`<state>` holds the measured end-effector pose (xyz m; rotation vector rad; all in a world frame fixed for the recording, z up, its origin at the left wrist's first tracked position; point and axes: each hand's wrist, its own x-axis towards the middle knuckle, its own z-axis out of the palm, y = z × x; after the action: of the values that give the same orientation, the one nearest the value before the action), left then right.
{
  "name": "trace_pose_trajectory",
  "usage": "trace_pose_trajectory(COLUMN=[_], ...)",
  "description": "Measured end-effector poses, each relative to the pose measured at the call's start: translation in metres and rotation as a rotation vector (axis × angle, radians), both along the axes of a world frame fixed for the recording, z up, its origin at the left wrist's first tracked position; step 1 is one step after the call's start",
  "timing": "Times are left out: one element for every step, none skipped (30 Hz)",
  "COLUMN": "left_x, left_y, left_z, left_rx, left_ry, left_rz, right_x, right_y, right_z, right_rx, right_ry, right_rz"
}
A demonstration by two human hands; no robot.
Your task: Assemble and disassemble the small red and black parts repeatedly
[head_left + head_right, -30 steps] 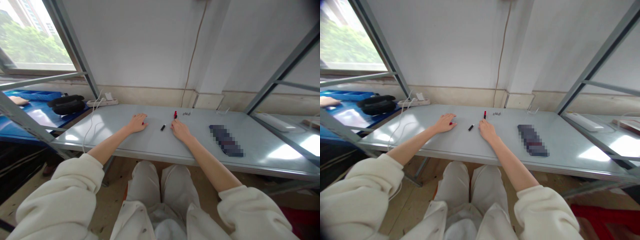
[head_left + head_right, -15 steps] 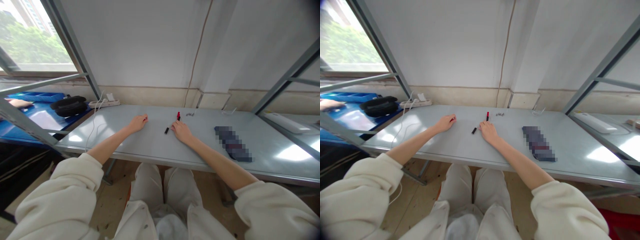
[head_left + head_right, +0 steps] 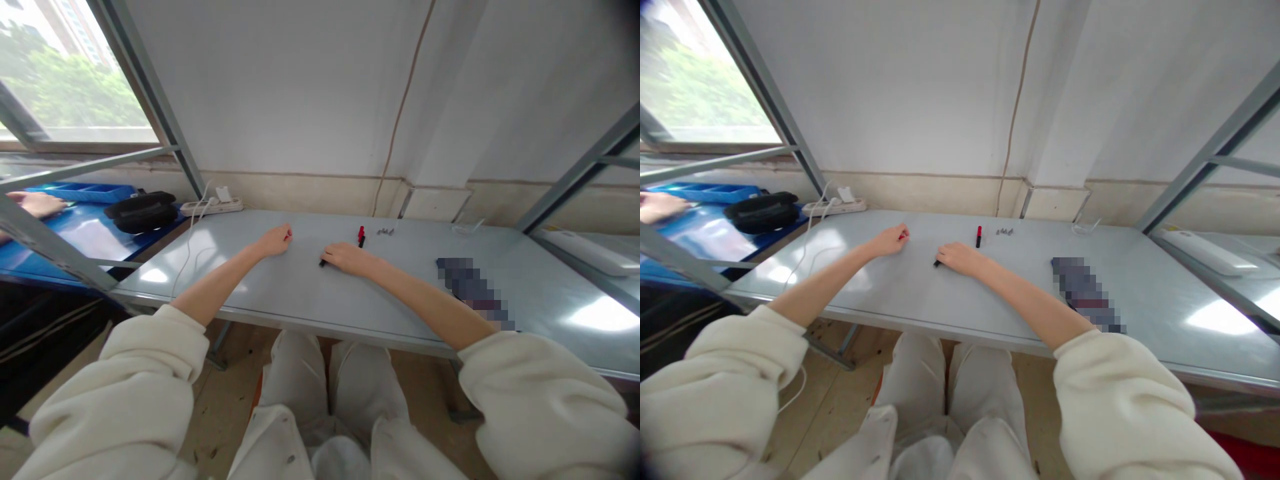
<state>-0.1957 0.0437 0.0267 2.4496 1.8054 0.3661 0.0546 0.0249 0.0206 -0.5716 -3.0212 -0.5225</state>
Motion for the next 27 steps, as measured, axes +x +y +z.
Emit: trace_pose_trajectory(left_x=[0.000, -0.001, -0.001, -0.001, 0.000, 0.000, 0.000, 0.000, 0.000, -0.001, -0.001, -0.001, -0.002, -0.002, -0.002, -0.002, -0.001, -0.001, 0.000, 0.000, 0.001, 0.001, 0.001, 0.001, 0.001, 0.001, 0.001], left_y=[0.001, 0.002, 0.002, 0.003, 0.003, 0.003, 0.003, 0.002, 0.002, 0.001, 0.001, 0.001, 0.000, 0.000, 0.000, -0.001, -0.001, -0.001, -0.002, -0.002, -0.001, 0.000, 0.001, 0.001, 0.002, 0.003, 0.004], left_z=[0.002, 0.003, 0.005, 0.006, 0.007, 0.008, 0.007, 0.007, 0.005, 0.003, 0.001, -0.001, -0.003, -0.005, -0.006, -0.007, -0.008, -0.009, -0.010, -0.010, -0.011, -0.011, -0.011, -0.012, -0.012, -0.012, -0.012], left_rx=[-0.012, -0.021, -0.028, -0.035, -0.043, -0.053, -0.059, -0.066, -0.072, -0.075, -0.077, -0.076, -0.074, -0.072, -0.071, -0.073, -0.077, -0.082, -0.083, -0.080, -0.075, -0.070, -0.067, -0.066, -0.067, -0.071, -0.074], left_ry=[0.007, 0.013, 0.019, 0.022, 0.020, 0.016, 0.007, -0.003, -0.012, -0.020, -0.025, -0.031, -0.041, -0.059, -0.082, -0.110, -0.139, -0.163, -0.182, -0.194, -0.202, -0.206, -0.208, -0.209, -0.211, -0.213, -0.216], left_rz=[0.009, 0.009, 0.004, -0.003, -0.008, -0.011, -0.012, -0.013, -0.012, -0.009, -0.003, 0.007, 0.018, 0.029, 0.035, 0.034, 0.028, 0.024, 0.023, 0.022, 0.024, 0.025, 0.025, 0.024, 0.022, 0.020, 0.021], right_x=[-0.004, -0.008, -0.013, -0.017, -0.022, -0.027, -0.032, -0.038, -0.044, -0.050, -0.055, -0.061, -0.067, -0.072, -0.076, -0.079, -0.082, -0.084, -0.085, -0.086, -0.086, -0.086, -0.085, -0.085, -0.085, -0.084, -0.084], right_y=[0.003, 0.005, 0.006, 0.007, 0.008, 0.008, 0.008, 0.009, 0.009, 0.011, 0.013, 0.015, 0.018, 0.020, 0.023, 0.025, 0.027, 0.029, 0.031, 0.032, 0.033, 0.034, 0.035, 0.036, 0.037, 0.037, 0.038], right_z=[0.001, 0.001, 0.001, 0.000, -0.001, -0.002, -0.004, -0.005, -0.005, -0.006, -0.006, -0.007, -0.008, -0.009, -0.011, -0.012, -0.015, -0.017, -0.019, -0.021, -0.022, -0.023, -0.024, -0.025, -0.025, -0.025, -0.025], right_rx=[-0.011, -0.022, -0.034, -0.047, -0.064, -0.085, -0.113, -0.148, -0.188, -0.232, -0.279, -0.325, -0.368, -0.404, -0.434, -0.453, -0.463, -0.468, -0.469, -0.469, -0.471, -0.476, -0.483, -0.489, -0.495, -0.499, -0.501], right_ry=[-0.003, 0.008, 0.034, 0.076, 0.130, 0.196, 0.265, 0.336, 0.405, 0.469, 0.529, 0.580, 0.620, 0.651, 0.668, 0.676, 0.679, 0.680, 0.682, 0.685, 0.690, 0.693, 0.695, 0.696, 0.696, 0.694, 0.691], right_rz=[0.019, 0.030, 0.030, 0.018, -0.005, -0.039, -0.080, -0.121, -0.164, -0.208, -0.255, -0.308, -0.360, -0.404, -0.430, -0.440, -0.438, -0.428, -0.415, -0.404, -0.396, -0.390, -0.387, -0.384, -0.382, -0.381, -0.381])
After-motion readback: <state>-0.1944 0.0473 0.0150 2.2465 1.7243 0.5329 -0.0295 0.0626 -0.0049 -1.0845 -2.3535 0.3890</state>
